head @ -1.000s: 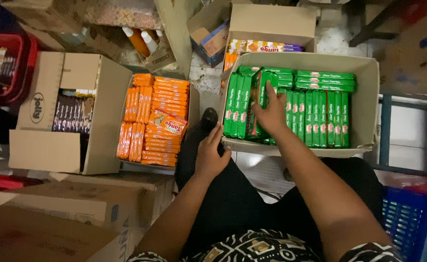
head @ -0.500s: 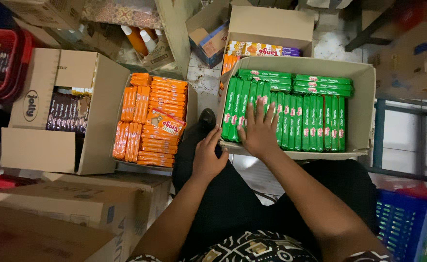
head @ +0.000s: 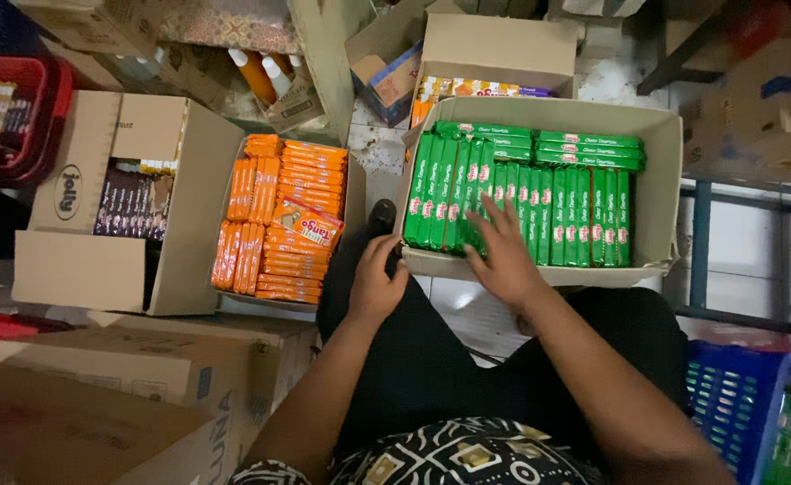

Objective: The person repeatedly picks green snack packs from a cardboard box and places them into a blue plastic basket. The person handles the packs by hand, arranging them in rows within the basket.

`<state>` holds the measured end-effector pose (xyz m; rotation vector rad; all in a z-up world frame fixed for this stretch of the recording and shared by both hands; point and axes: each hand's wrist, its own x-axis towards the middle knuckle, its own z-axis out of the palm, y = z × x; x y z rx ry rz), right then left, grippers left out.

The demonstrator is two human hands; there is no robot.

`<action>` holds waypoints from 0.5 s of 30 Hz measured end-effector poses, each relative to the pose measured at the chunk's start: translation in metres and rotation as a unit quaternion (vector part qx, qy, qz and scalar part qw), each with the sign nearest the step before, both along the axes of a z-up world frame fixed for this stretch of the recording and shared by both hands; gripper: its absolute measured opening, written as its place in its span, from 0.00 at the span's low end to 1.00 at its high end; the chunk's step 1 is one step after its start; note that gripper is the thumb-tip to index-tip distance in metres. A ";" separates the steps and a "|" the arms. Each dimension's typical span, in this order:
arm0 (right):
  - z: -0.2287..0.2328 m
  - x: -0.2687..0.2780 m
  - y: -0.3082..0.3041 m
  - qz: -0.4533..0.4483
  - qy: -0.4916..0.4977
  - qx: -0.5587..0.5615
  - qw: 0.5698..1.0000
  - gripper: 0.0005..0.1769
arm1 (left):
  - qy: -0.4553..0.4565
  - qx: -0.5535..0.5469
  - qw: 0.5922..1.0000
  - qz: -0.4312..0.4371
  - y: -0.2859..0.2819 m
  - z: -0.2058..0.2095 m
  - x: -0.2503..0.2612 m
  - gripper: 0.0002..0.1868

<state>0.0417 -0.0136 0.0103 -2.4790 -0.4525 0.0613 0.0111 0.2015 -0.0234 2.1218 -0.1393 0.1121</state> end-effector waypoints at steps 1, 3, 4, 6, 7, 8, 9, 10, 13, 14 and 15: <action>-0.010 -0.007 -0.017 -0.001 -0.002 0.001 1.000 0.27 | -0.002 0.001 1.000 -0.001 0.002 -0.003 -0.003 0.22; -0.030 -0.021 -0.054 -0.006 -0.039 0.034 0.999 0.17 | -0.009 -0.003 1.000 0.014 0.005 -0.009 -0.008 0.20; -0.036 -0.032 -0.071 -0.012 -0.041 0.035 0.998 0.17 | -0.011 -0.001 1.000 0.008 0.006 -0.008 -0.010 0.20; -0.049 -0.055 -0.106 -0.056 0.045 0.073 0.995 0.13 | 0.003 0.019 1.000 0.022 0.006 -0.006 -0.013 0.18; -0.025 -0.067 -0.108 -0.063 0.043 0.076 0.994 0.13 | 0.001 0.021 1.000 0.015 0.004 0.000 -0.015 0.18; -0.002 -0.080 -0.111 -0.083 0.109 0.069 0.988 0.12 | 0.019 0.042 0.999 0.000 0.001 0.006 -0.016 0.14; 0.021 -0.094 -0.115 -0.103 0.174 0.063 0.977 0.12 | 0.037 0.063 0.997 -0.015 -0.003 0.012 -0.017 0.11; 0.019 -0.104 -0.125 -0.114 0.174 0.068 0.976 0.12 | 0.037 0.066 0.997 -0.026 -0.010 0.015 -0.019 0.11; 0.006 -0.131 -0.153 -0.182 0.272 0.042 0.944 0.14 | -0.002 0.129 0.986 -0.109 -0.039 0.020 -0.021 0.08; -0.001 -0.143 -0.162 -0.153 0.240 0.052 0.957 0.14 | 0.005 0.101 0.985 -0.141 -0.053 0.019 -0.024 0.09; -0.008 -0.154 -0.171 -0.124 0.207 0.060 0.969 0.13 | 0.012 0.072 0.982 -0.171 -0.067 0.018 -0.026 0.11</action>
